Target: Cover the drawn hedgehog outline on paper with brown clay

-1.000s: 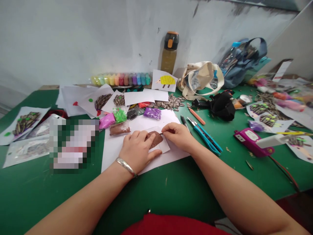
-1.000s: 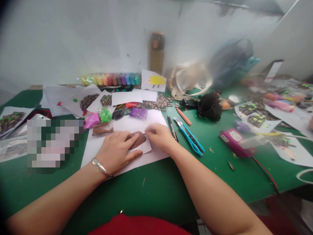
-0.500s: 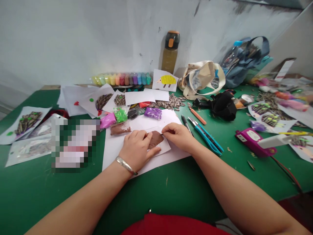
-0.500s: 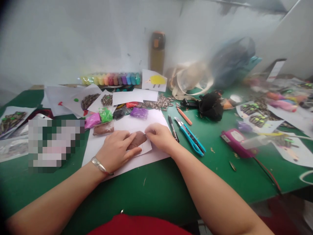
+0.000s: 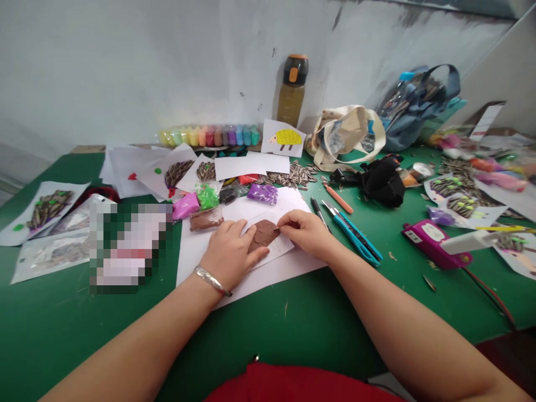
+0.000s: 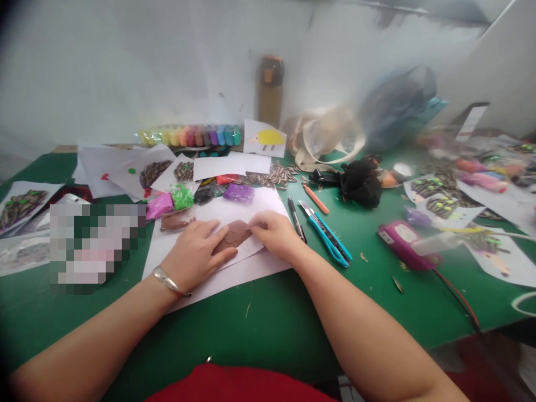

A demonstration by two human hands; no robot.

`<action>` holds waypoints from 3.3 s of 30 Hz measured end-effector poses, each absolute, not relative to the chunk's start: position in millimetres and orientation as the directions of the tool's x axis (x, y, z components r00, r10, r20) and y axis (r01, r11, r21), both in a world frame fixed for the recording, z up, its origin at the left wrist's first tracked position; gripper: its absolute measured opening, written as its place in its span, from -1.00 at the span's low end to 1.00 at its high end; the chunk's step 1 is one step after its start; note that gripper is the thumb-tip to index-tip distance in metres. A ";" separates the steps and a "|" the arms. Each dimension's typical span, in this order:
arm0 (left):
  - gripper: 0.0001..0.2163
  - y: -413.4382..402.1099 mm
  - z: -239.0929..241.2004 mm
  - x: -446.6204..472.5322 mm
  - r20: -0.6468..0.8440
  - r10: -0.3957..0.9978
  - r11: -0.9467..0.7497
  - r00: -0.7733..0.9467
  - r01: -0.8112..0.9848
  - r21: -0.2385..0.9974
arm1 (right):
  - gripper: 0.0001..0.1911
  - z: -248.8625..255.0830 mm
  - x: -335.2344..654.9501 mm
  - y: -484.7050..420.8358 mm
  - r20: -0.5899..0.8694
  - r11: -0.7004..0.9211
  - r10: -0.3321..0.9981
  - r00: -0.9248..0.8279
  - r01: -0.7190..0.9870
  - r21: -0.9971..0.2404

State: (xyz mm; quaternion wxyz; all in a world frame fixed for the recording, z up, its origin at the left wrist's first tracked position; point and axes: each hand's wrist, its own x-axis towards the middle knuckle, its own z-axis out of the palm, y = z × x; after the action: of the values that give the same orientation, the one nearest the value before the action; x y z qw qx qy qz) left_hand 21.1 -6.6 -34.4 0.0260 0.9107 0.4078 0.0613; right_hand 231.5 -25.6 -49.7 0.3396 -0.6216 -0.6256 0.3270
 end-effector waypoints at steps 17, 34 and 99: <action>-0.55 -5.8 -21.7 6.8 0.069 0.646 -0.741 0.760 0.603 0.295 | -0.85 -49.5 231.6 -25.2 0.025 0.011 1.000 0.017 0.563 -0.827; -0.80 -3.7 -8.7 1.2 0.202 0.748 -0.567 0.632 0.452 0.688 | -0.89 -14.5 189.4 -45.3 0.066 0.082 0.996 -0.061 0.314 -0.946; -0.66 28.8 -41.8 -0.3 0.098 0.845 -0.504 0.525 0.723 0.473 | -0.48 -57.2 188.1 -54.5 0.203 0.166 0.969 -0.141 0.980 -0.113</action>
State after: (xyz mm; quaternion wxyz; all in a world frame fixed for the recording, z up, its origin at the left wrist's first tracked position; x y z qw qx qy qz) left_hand -0.3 28.8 -41.8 0.1909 0.8522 0.4600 0.1603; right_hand 188.1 -54.5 -57.2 0.1145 -0.6453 -0.7550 -0.0232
